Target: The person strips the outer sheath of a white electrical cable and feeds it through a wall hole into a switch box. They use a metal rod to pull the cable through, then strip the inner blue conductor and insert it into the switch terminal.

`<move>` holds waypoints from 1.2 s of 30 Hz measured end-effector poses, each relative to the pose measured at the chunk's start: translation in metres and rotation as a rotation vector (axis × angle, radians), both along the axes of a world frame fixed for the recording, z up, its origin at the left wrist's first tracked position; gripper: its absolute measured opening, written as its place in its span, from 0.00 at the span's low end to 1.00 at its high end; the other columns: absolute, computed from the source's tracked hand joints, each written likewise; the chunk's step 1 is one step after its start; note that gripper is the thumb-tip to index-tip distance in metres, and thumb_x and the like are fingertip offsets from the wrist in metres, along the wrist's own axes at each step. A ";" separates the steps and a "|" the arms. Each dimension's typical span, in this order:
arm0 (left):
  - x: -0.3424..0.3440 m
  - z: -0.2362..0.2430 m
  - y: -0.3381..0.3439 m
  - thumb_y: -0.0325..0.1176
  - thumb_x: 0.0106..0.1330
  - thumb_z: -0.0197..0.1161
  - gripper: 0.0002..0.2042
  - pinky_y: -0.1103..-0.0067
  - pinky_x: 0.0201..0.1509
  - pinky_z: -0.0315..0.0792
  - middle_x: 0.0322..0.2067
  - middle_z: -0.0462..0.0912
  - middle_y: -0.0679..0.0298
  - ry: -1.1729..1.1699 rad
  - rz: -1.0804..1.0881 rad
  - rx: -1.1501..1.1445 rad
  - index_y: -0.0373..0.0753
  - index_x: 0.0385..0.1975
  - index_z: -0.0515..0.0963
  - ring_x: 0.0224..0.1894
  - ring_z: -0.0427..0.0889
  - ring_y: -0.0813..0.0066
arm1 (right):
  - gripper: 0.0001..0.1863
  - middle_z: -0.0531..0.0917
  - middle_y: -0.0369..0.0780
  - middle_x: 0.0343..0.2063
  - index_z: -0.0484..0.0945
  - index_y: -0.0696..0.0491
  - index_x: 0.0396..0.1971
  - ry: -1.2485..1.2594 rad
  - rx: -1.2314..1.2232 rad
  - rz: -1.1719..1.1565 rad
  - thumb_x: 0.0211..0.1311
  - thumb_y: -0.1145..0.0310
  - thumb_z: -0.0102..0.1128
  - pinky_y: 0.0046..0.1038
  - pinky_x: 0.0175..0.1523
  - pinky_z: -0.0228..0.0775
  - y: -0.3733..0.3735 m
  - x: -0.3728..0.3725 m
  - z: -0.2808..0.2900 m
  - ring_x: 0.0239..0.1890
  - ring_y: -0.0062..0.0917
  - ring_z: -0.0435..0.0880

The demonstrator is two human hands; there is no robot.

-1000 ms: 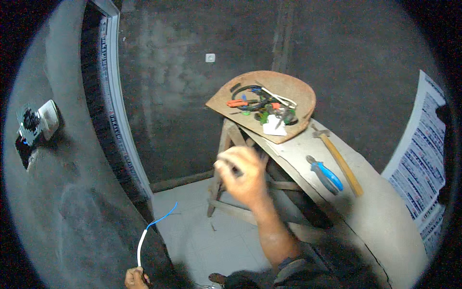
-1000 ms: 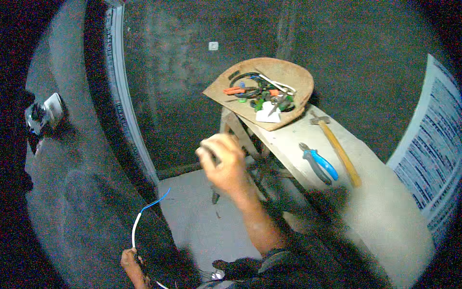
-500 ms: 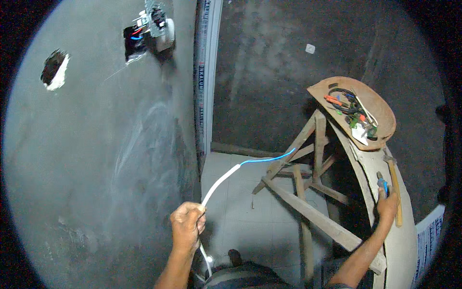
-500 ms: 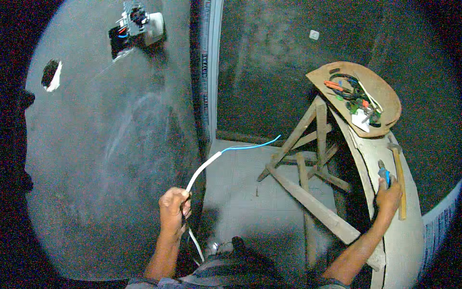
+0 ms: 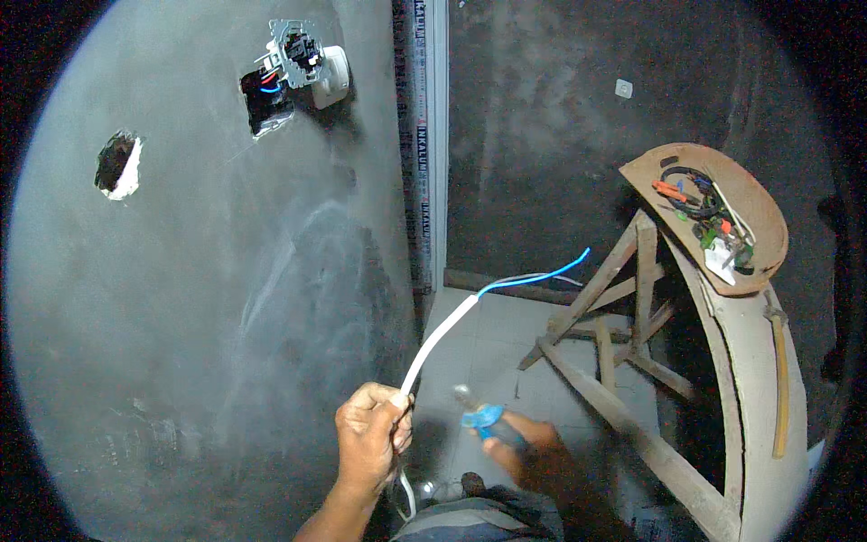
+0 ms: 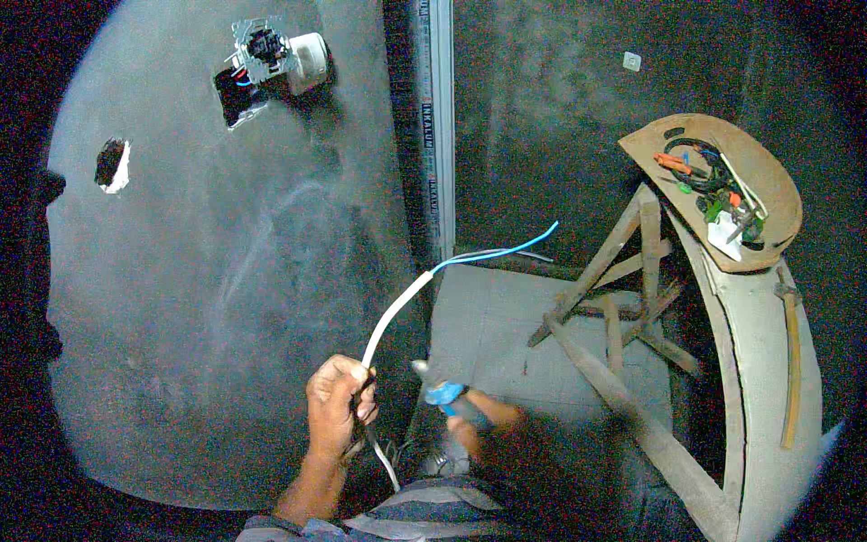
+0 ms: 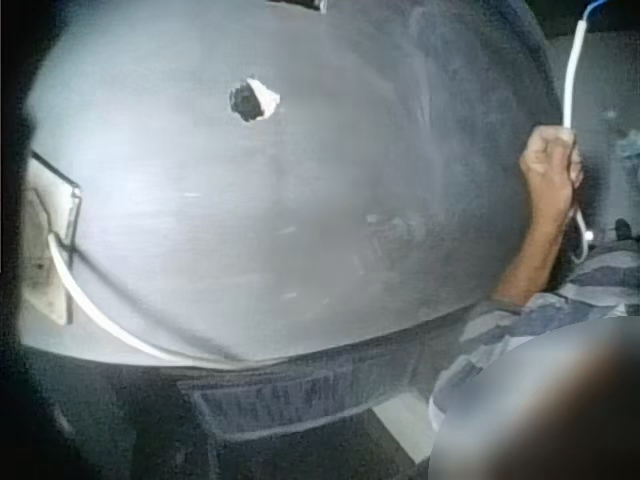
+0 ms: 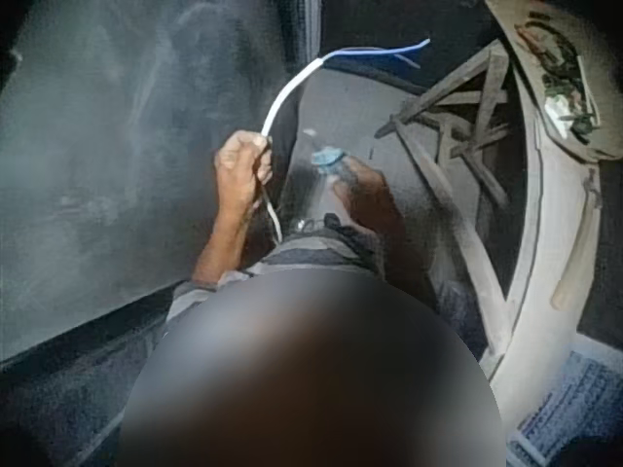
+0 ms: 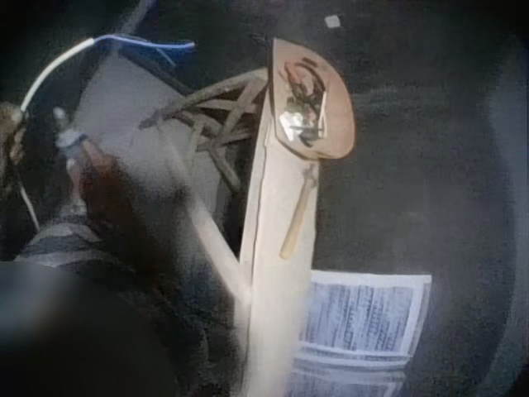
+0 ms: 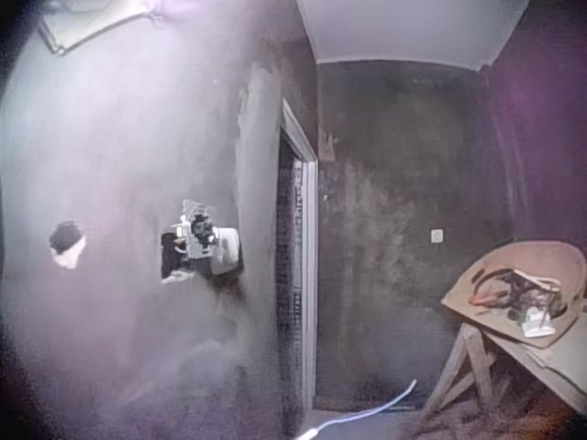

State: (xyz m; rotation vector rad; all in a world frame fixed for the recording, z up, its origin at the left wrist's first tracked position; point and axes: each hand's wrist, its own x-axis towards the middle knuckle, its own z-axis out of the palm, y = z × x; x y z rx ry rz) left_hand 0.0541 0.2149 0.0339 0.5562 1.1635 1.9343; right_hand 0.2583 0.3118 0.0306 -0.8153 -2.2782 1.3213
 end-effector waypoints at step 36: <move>0.006 0.002 -0.022 0.33 0.73 0.56 0.08 0.87 0.17 0.58 0.20 0.72 0.65 -0.277 -0.206 0.151 0.36 0.32 0.73 0.14 0.61 0.88 | 0.25 0.82 0.45 0.38 0.76 0.57 0.50 0.406 0.520 0.166 0.51 0.69 0.71 0.38 0.44 0.73 0.023 -0.048 -0.034 0.39 0.42 0.82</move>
